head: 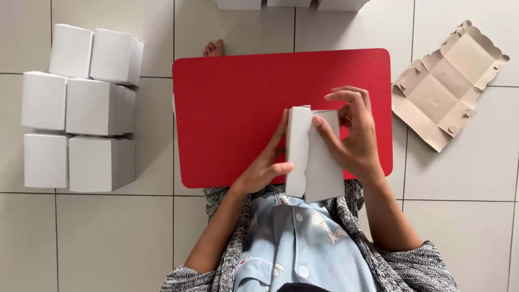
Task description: Folding cardboard templates into boxes and stacking them
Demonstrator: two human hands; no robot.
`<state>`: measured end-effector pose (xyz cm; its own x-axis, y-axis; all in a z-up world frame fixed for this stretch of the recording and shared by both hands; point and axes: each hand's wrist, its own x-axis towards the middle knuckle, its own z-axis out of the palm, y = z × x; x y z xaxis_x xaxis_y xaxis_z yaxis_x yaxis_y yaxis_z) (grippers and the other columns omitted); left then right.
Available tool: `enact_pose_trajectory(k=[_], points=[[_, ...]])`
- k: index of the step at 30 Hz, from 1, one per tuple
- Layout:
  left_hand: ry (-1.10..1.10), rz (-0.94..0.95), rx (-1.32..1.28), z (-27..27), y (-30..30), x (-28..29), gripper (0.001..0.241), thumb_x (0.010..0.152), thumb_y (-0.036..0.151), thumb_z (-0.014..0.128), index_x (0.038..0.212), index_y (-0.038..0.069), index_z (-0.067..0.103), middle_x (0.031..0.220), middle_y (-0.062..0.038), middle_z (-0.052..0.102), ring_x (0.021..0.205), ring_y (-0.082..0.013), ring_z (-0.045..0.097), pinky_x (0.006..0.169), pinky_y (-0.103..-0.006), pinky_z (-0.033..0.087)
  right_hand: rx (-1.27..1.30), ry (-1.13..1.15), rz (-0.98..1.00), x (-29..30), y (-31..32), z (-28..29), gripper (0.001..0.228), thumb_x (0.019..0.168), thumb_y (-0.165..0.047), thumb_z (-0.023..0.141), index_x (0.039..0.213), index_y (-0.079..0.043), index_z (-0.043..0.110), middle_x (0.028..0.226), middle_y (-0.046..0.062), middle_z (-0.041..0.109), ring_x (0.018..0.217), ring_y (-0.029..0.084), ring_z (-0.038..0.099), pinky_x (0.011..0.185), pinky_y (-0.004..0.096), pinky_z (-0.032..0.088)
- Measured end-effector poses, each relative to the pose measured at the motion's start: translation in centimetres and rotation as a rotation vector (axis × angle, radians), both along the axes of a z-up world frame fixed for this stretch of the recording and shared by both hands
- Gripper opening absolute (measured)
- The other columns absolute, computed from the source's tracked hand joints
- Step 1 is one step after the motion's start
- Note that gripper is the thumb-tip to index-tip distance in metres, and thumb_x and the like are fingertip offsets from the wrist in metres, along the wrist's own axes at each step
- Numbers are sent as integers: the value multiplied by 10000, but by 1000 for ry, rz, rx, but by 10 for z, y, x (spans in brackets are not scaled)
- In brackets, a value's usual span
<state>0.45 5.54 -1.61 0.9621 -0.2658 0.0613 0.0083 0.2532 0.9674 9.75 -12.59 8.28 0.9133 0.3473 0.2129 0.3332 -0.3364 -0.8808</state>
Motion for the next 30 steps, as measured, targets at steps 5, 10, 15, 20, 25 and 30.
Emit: enact_pose_trajectory(k=[5,10,15,20,25,30], points=[[174,94,-197,0,5,4,1078,918,609,537,1643,83,-64,1612,-349,192,1384,-531,385,1050,-617,476,176,-4,399,-7,-4,22,653,822,-379,791,1296,-1,548,1518,234,358,1183,329,440,985,439,430],[167,179,-160,21,9,2,975,849,488,508,1627,179,9,1729,-201,-33,1551,-531,-3,1131,-740,268,-278,-129,504,-21,-20,8,801,530,-149,981,1270,-240,689,1703,191,168,1563,476,297,1244,613,386],[136,168,-173,29,11,3,922,859,320,486,1630,233,-11,1743,-145,-76,1592,-441,-31,1181,-629,311,-293,-118,427,-20,-21,7,678,572,-92,918,1213,-208,730,1675,185,286,1504,436,425,1180,528,474],[93,236,49,28,11,5,941,849,314,524,1631,240,5,1747,-160,-3,1591,-463,55,1179,-695,262,-305,-170,411,-28,-17,-6,780,574,-77,910,1293,-194,629,1686,213,251,1510,452,410,1174,540,481],[148,361,328,47,16,7,1067,762,364,708,1610,373,61,1636,-231,255,1402,-512,409,1040,-647,477,-273,-50,475,-28,-22,-18,866,696,-233,915,1259,-47,285,1641,354,195,1431,543,415,1086,613,485],[104,417,1022,60,25,13,982,677,495,772,1572,460,370,1682,-196,98,1514,-446,270,1119,-652,296,-246,347,374,-23,-17,-38,771,895,-166,712,1410,-74,146,1374,287,605,1248,456,622,1056,665,430]])
